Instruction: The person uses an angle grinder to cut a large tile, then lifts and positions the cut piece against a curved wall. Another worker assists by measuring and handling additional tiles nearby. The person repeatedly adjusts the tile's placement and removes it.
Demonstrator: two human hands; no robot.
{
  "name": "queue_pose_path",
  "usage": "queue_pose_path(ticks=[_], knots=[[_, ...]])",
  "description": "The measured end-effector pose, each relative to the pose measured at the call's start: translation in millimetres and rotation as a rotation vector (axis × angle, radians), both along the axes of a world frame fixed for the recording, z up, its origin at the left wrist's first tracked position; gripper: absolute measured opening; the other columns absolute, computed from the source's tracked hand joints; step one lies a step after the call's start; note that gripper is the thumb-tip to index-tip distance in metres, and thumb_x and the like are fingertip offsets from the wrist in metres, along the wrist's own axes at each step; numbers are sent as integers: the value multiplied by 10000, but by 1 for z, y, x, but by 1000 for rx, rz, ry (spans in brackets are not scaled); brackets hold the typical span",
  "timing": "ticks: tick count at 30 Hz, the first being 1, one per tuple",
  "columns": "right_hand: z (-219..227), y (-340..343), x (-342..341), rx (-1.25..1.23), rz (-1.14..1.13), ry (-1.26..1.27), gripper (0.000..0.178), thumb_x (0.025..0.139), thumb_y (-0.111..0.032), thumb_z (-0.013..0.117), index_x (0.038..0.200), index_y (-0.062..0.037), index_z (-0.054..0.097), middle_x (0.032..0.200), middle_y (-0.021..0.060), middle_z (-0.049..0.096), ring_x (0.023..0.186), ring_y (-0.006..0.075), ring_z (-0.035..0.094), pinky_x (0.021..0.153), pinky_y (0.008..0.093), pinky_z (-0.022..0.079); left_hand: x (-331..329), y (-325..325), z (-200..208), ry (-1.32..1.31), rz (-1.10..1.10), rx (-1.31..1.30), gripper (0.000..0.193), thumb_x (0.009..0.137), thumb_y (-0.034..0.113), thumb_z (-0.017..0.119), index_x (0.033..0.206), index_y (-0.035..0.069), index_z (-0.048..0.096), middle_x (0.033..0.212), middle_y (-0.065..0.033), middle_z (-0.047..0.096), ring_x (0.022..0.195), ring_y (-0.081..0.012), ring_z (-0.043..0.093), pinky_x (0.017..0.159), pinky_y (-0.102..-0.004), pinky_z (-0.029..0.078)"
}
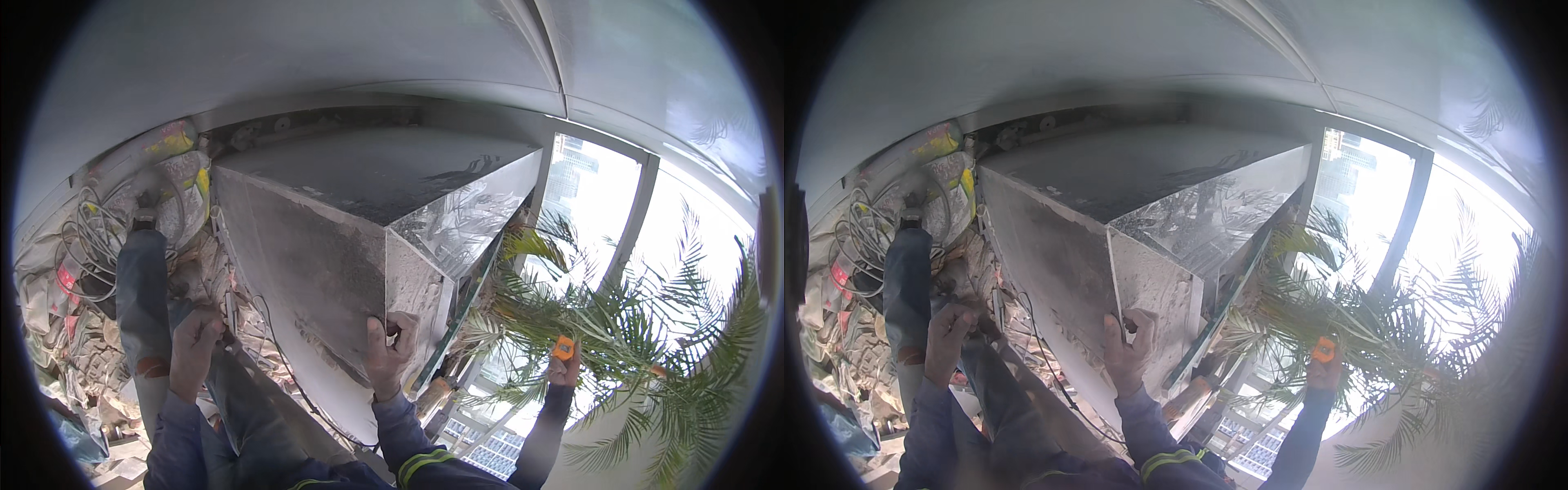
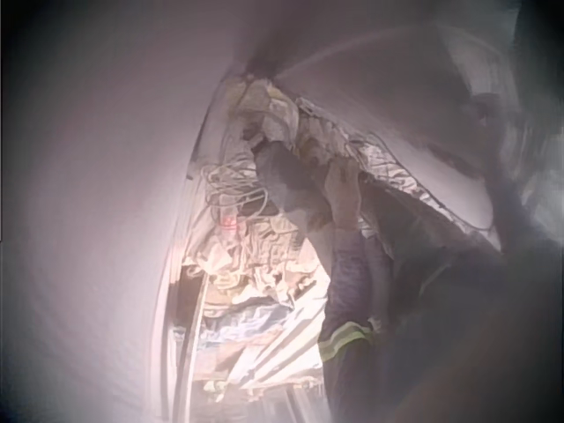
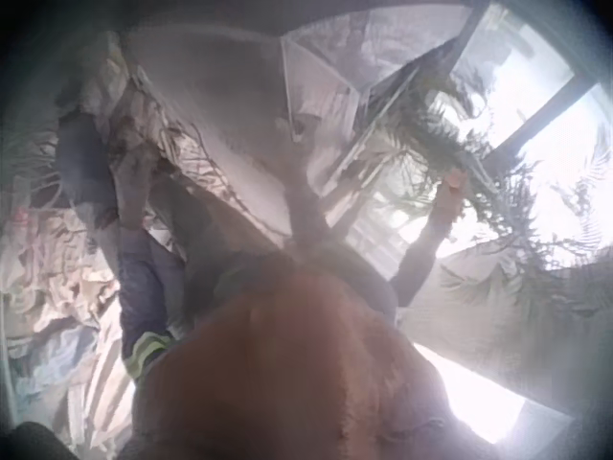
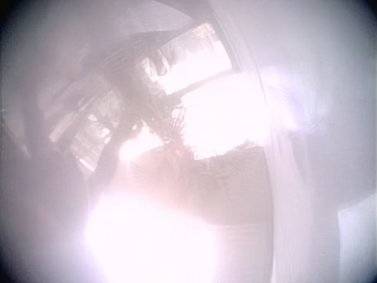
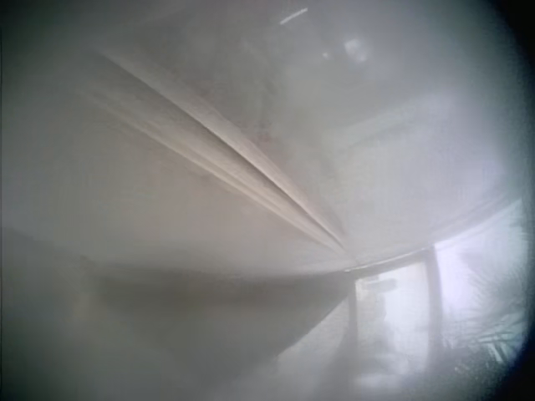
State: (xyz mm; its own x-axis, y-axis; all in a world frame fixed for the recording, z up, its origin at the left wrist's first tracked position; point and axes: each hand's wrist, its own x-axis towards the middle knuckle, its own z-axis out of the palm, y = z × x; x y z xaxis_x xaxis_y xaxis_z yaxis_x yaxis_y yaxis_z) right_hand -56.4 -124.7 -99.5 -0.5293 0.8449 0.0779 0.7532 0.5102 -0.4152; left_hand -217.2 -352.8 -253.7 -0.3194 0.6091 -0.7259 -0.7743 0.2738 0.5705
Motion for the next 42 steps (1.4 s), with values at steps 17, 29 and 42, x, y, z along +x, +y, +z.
queue_pose_path(ticks=[17,29,42], knots=[[-9,8,16,208,45,-118,287,927,-240,765,974,-25,580,932,65,523,809,171,471,724,312,405,24,0,1,-96,201,58,255,1027,242,639,978,-7,653,854,-19,631,796,-97,547,735,-260,439],[6,2,7,217,4,-112,352,1025,-332,574,968,14,554,907,79,491,815,189,464,747,334,385,17,1,6,-174,231,106,240,1029,244,642,1023,3,650,887,-21,630,815,-95,543,772,-252,436],[-1,-1,6,287,-3,-242,415,1052,-385,507,1068,13,624,980,119,603,915,219,555,821,358,432,9,-17,11,-236,330,114,202,1008,160,631,1026,-41,646,919,-71,631,868,-122,574,830,-258,439]])
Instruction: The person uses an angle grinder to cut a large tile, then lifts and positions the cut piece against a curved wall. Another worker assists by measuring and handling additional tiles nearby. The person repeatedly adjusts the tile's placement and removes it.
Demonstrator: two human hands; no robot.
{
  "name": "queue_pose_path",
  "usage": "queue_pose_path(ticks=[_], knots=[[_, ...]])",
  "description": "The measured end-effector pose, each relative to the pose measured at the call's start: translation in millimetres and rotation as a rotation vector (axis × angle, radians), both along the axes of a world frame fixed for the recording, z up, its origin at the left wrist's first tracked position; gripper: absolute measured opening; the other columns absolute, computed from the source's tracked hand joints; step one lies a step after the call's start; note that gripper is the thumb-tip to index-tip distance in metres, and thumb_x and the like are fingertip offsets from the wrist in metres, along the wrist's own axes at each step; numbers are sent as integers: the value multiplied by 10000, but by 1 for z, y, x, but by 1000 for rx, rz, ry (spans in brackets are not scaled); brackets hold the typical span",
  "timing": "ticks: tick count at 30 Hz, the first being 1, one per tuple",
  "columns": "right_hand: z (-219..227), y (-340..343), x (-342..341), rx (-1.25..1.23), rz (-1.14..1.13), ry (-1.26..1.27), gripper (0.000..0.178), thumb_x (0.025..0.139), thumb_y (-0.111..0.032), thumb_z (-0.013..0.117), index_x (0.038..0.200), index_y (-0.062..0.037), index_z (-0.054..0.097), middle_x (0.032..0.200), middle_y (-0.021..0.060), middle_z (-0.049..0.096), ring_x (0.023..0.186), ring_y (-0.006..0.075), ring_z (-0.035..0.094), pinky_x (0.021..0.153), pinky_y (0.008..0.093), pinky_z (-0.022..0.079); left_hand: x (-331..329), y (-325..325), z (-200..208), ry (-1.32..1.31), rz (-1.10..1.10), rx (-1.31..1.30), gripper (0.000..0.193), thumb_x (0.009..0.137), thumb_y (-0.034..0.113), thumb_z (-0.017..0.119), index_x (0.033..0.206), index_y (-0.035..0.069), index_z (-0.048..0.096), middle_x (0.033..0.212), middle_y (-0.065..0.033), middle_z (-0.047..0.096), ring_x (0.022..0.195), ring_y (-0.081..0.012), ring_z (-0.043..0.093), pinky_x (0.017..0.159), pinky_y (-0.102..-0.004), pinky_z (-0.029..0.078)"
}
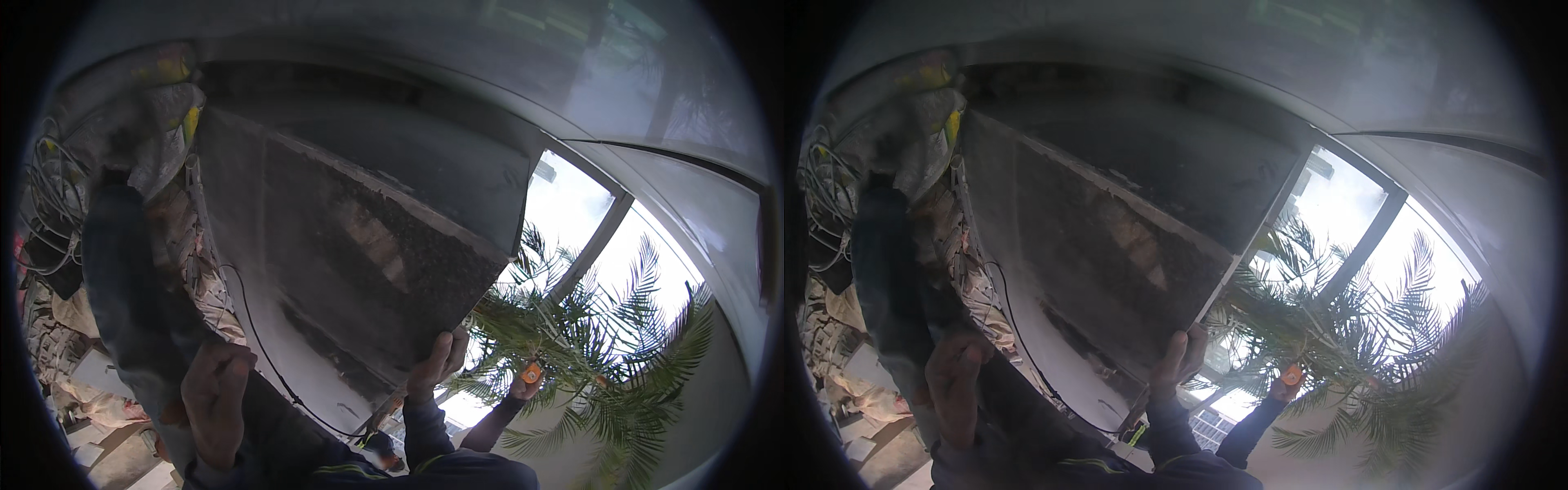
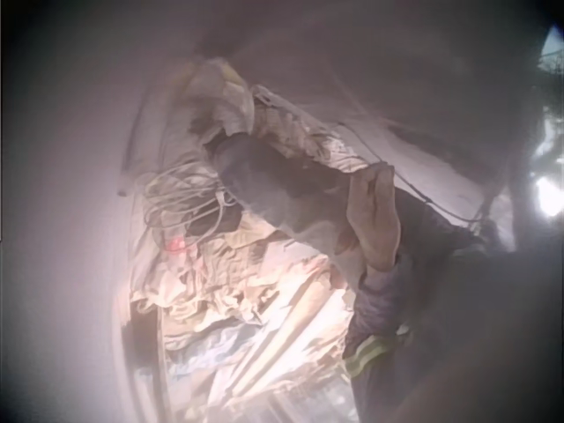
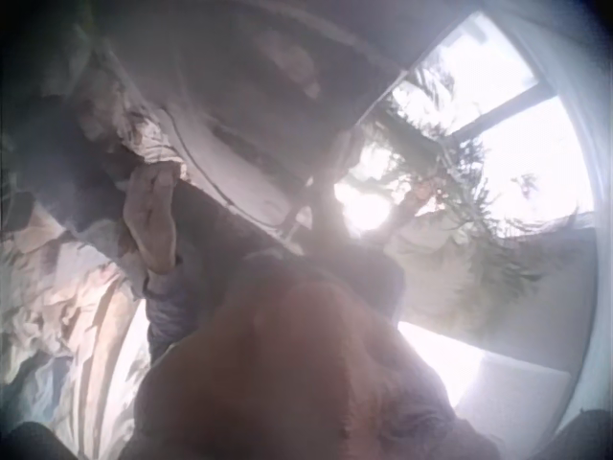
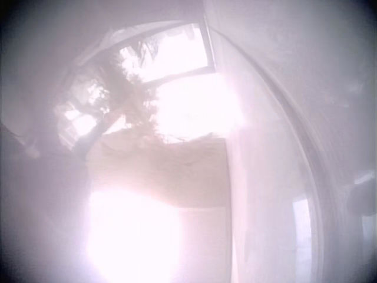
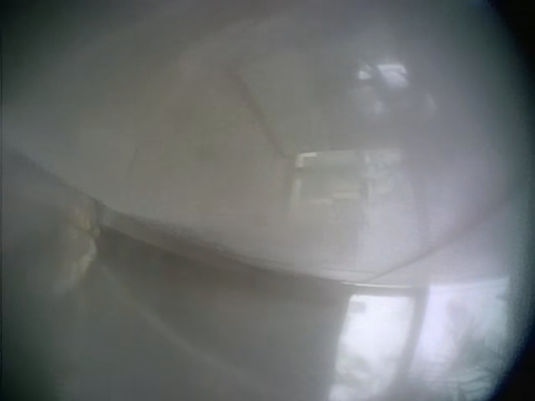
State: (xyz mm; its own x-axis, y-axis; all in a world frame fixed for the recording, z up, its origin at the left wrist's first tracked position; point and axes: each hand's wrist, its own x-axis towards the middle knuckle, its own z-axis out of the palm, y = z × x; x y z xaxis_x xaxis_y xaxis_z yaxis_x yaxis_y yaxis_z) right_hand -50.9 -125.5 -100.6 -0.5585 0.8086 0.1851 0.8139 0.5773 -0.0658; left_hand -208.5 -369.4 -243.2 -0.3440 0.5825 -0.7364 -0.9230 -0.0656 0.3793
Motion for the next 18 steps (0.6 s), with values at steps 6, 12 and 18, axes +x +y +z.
queue_pose_path(ticks=[6,12,18], knots=[[0,4,7,17,48,-32,455,1051,-425,508,1065,12,632,974,86,593,900,207,550,808,372,435,-6,1,4,48,18,2,160,986,134,637,1001,-25,637,924,-84,620,866,-150,587,808,-273,456],[-3,6,24,-76,-16,95,506,1041,-482,507,1092,6,631,986,71,589,911,174,545,808,367,434,-16,0,11,64,-10,-83,439,986,417,672,956,-21,651,881,-91,630,828,-164,601,752,-291,442],[-4,-2,3,64,-47,-60,557,1051,-503,475,1125,27,629,1017,83,612,923,177,561,815,361,448,-17,-5,13,19,38,-72,422,995,402,662,986,-20,653,883,-100,639,813,-159,614,740,-278,446]])
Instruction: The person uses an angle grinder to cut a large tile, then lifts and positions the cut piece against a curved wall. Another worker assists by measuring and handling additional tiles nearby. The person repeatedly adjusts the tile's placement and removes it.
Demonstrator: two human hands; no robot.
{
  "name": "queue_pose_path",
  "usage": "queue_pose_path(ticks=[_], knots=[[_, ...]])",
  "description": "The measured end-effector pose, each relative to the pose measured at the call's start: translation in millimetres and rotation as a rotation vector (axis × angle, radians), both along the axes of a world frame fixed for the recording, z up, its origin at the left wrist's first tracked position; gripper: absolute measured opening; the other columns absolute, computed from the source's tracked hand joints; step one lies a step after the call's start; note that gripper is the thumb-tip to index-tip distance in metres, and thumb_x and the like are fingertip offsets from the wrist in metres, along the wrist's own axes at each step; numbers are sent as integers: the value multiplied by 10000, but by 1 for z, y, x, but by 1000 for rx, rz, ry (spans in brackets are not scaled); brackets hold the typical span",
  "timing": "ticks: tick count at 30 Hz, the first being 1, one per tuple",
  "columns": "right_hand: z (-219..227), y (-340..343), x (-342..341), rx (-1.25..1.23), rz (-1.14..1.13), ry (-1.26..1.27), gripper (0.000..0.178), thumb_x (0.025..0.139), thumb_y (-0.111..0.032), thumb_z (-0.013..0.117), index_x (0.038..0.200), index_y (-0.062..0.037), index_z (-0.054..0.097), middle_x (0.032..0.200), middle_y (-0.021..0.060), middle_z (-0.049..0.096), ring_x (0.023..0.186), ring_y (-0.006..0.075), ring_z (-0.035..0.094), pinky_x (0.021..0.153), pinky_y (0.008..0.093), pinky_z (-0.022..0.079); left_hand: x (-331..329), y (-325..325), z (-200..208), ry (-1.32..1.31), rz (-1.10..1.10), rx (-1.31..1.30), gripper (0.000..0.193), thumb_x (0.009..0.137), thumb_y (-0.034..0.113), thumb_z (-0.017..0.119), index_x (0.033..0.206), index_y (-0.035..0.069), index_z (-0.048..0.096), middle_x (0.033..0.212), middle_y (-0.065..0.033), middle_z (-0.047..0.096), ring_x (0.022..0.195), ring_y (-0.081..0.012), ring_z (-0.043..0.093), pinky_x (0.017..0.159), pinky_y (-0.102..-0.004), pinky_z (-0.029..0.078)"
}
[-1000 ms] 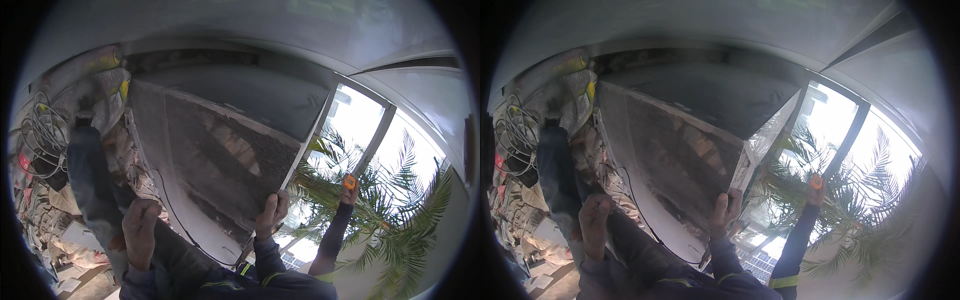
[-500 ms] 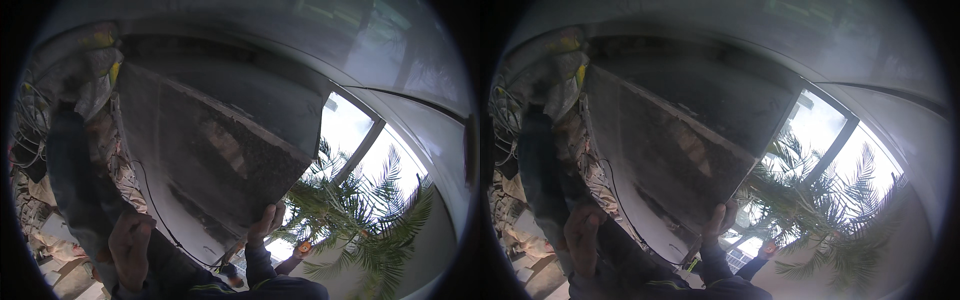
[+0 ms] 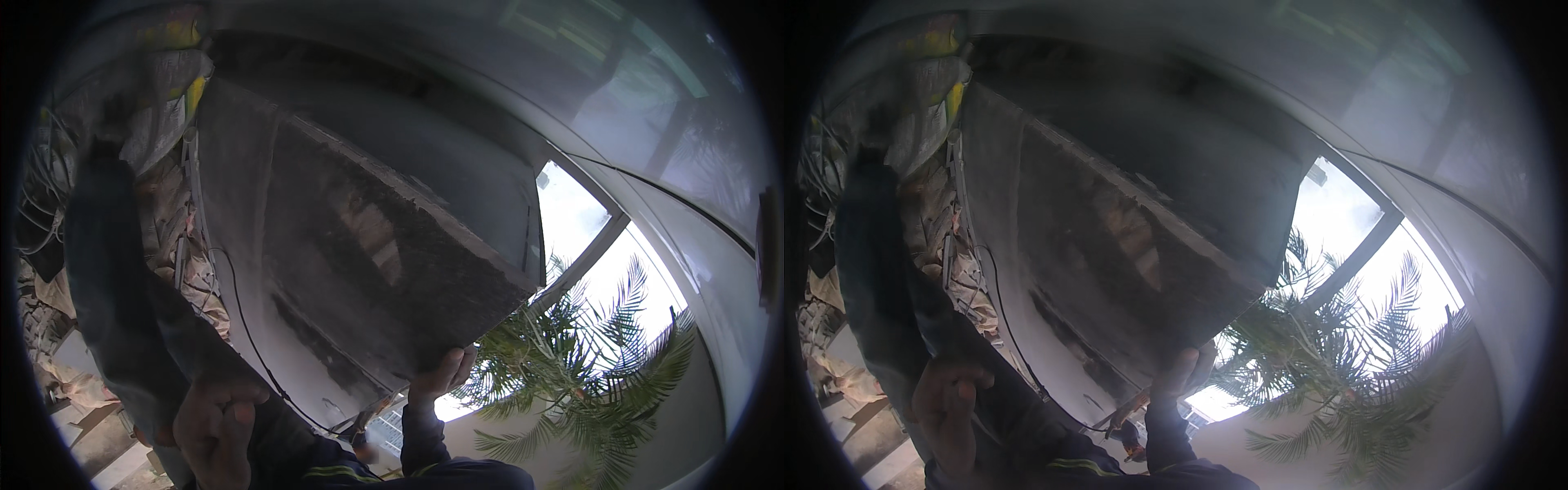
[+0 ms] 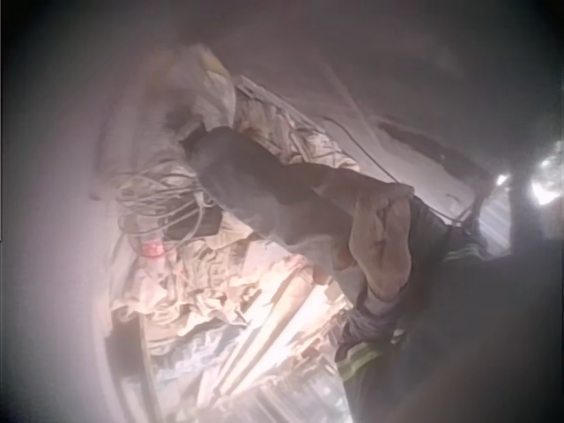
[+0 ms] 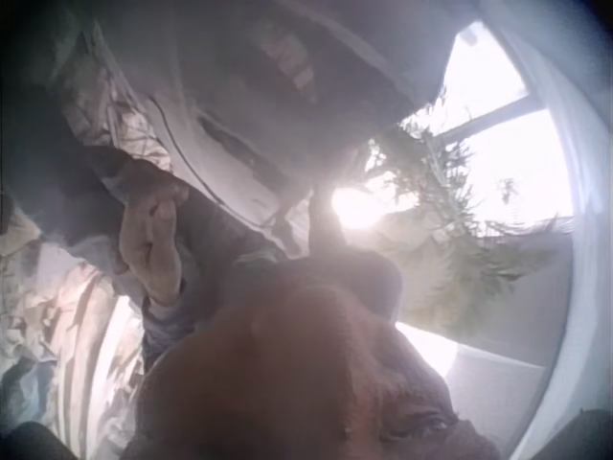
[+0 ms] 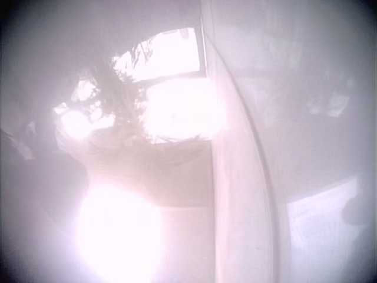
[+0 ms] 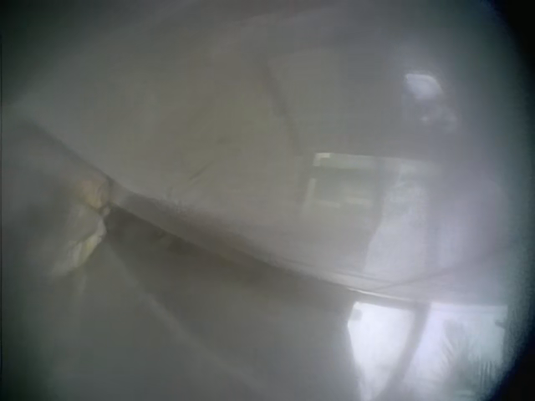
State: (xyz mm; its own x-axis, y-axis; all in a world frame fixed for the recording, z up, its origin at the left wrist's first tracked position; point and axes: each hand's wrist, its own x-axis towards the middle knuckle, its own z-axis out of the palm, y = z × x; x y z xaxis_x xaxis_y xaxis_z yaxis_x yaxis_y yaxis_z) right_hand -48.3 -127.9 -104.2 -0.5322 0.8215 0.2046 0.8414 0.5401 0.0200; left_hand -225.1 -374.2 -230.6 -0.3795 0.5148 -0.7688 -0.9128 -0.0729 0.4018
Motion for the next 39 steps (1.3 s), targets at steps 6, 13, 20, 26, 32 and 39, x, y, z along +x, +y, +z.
queue_pose_path(ticks=[6,13,20,26,32,39], knots=[[-6,6,9,73,50,80,539,1053,-473,475,1119,40,626,1039,93,639,934,191,585,846,369,466,-5,-9,0,-60,-47,18,185,963,159,609,975,-25,634,865,-101,627,781,-152,597,727,-270,442],[3,9,13,2,96,-1,484,1046,-444,482,1056,19,622,945,89,615,846,192,552,760,365,436,3,-11,-5,12,-4,33,132,932,102,594,964,-24,622,855,-97,618,761,-138,574,695,-252,414],[-5,-3,-14,-67,63,139,466,1039,-444,505,978,6,609,903,75,578,830,183,525,755,358,414,-3,-7,1,-39,-108,-37,118,976,112,615,1003,-2,630,907,-68,624,835,-131,576,766,-256,434],[5,5,-9,-167,57,145,387,1012,-388,594,970,-3,601,867,100,555,810,216,537,742,370,428,3,13,-13,51,-45,80,138,998,141,621,1036,9,634,956,-54,652,881,-116,607,801,-249,472],[12,10,-22,-299,111,402,241,921,-219,724,958,-12,605,861,140,583,798,304,582,661,427,471,11,27,-36,111,48,91,168,1013,198,617,948,44,637,920,-71,685,823,-142,646,736,-283,521],[17,12,1,-195,88,478,253,870,-268,747,937,-59,620,940,141,601,899,363,597,805,478,480,4,35,-61,177,-398,91,178,997,252,621,1010,76,649,1000,-84,669,913,-210,657,781,-380,542]])
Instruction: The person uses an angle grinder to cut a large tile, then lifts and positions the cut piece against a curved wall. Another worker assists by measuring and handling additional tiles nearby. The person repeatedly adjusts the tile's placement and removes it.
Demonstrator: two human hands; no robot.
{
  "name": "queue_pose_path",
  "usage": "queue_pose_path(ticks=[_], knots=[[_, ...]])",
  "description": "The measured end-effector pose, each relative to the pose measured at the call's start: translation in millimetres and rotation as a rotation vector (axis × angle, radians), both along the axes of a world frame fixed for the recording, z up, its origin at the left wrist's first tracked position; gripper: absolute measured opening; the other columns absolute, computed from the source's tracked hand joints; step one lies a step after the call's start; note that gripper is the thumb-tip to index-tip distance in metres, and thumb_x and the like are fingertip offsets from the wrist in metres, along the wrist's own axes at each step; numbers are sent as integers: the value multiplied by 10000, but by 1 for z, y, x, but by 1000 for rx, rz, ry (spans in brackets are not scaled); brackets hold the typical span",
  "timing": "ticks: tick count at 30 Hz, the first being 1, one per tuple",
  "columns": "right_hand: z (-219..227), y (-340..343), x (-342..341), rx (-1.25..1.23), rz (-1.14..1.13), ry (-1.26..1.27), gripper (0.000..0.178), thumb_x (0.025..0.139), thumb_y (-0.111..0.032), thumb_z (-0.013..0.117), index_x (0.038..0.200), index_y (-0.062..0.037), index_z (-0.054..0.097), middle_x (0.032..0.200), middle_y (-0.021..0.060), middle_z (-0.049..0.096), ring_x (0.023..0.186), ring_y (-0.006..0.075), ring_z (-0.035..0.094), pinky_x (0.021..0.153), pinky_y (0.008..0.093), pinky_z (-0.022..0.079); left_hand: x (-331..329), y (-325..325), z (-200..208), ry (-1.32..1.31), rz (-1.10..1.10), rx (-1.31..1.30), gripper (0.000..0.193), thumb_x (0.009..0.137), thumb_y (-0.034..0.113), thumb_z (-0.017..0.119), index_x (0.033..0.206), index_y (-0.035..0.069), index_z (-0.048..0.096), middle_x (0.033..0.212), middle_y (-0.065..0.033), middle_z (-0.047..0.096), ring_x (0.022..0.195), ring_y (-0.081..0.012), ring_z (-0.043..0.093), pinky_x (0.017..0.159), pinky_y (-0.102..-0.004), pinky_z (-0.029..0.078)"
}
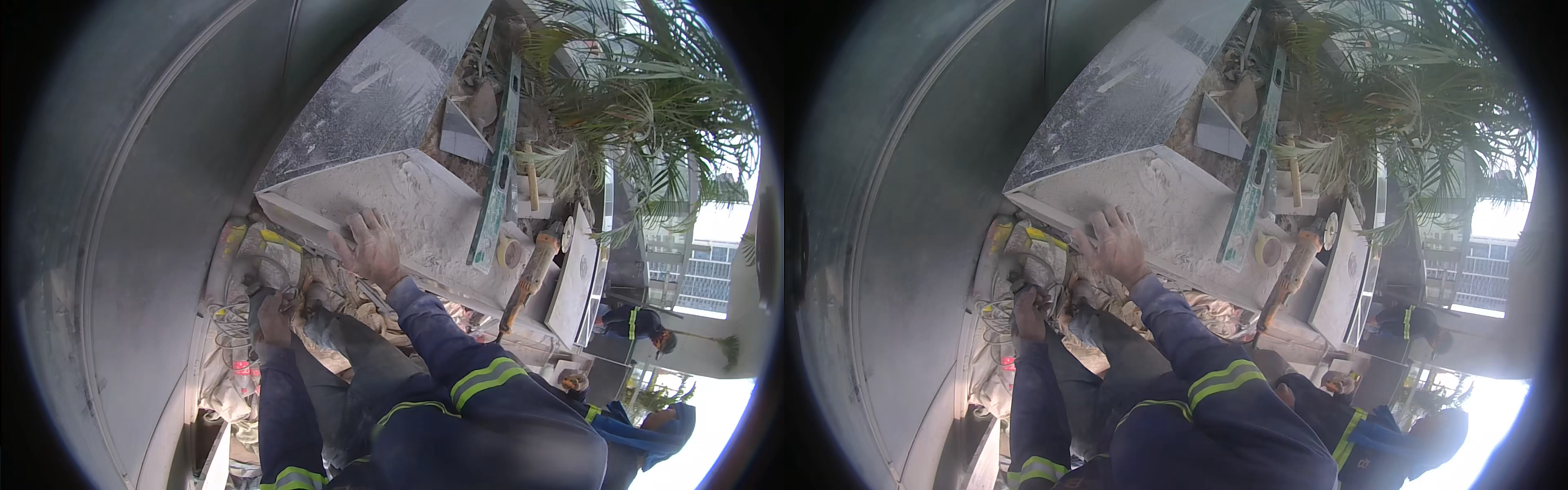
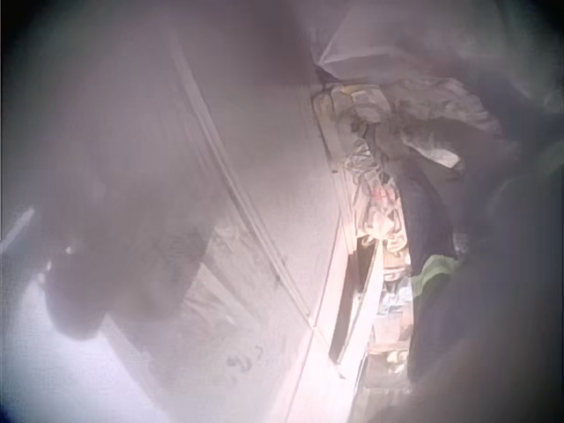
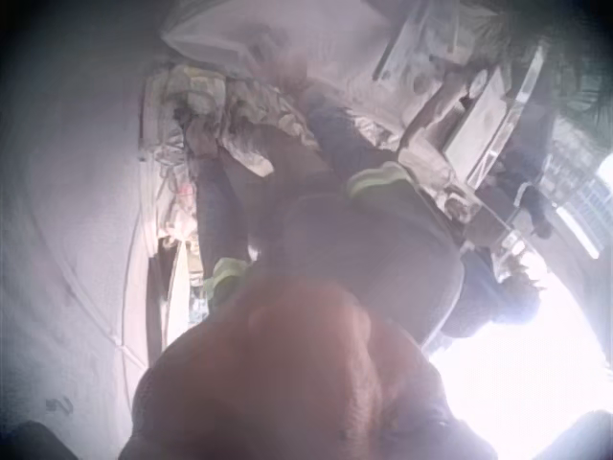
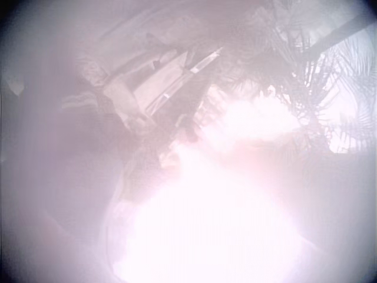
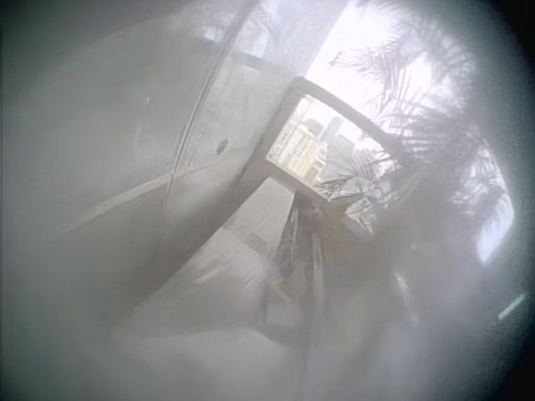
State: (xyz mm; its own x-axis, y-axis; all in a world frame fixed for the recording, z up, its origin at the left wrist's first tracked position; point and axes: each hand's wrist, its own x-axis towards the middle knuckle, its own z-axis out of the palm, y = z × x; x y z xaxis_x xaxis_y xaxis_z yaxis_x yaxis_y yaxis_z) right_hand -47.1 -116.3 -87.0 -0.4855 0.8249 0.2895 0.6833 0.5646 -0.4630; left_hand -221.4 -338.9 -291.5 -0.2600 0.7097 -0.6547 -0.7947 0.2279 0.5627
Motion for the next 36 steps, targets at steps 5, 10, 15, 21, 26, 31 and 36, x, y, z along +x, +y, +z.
queue_pose_path(ticks=[5,10,15,21,26,31,36], knots=[[-12,-4,1,90,-76,107,303,847,-327,739,945,-62,631,980,133,606,957,350,598,869,496,465,-38,8,47,-102,13,-73,211,1011,272,625,1062,67,640,1000,-110,697,912,-260,687,788,-420,572],[1,-7,-4,47,-112,130,366,845,-391,721,986,-57,669,1035,138,629,1052,345,603,914,494,470,-73,0,73,114,-169,-114,173,1000,225,636,1063,65,639,953,-113,700,829,-236,696,738,-394,599],[-18,-5,-3,-42,-170,166,396,845,-415,728,1008,-56,689,1084,144,646,1117,348,600,962,497,471,-79,29,126,509,-413,-329,153,999,192,599,1023,43,626,956,-118,693,799,-238,692,690,-375,587],[-22,-9,-4,-90,-166,252,384,843,-400,725,1022,-61,692,1092,155,653,1096,356,620,944,501,490,-73,79,185,1017,-547,-180,132,985,165,636,978,34,634,891,-82,692,759,-172,670,636,-308,553],[-20,-8,1,-78,-207,235,349,861,-365,702,1023,-55,692,1084,153,660,1062,357,642,916,499,501,-71,144,191,1536,-603,104,174,966,166,666,901,5,652,828,-70,661,714,-160,612,679,-330,508],[-27,-4,11,-51,-270,339,284,825,-278,709,1007,-62,681,1061,150,661,1028,363,653,901,507,505,24,217,223,1776,-688,431,238,967,208,680,859,2,629,745,-82,630,675,-189,558,668,-361,473],[-31,-33,74,-95,-455,200,214,818,-206,661,975,-60,661,1014,153,659,993,352,668,838,479,533,43,245,180,1864,-876,296,380,969,330,667,788,1,603,713,-139,593,648,-254,541,644,-410,451]])
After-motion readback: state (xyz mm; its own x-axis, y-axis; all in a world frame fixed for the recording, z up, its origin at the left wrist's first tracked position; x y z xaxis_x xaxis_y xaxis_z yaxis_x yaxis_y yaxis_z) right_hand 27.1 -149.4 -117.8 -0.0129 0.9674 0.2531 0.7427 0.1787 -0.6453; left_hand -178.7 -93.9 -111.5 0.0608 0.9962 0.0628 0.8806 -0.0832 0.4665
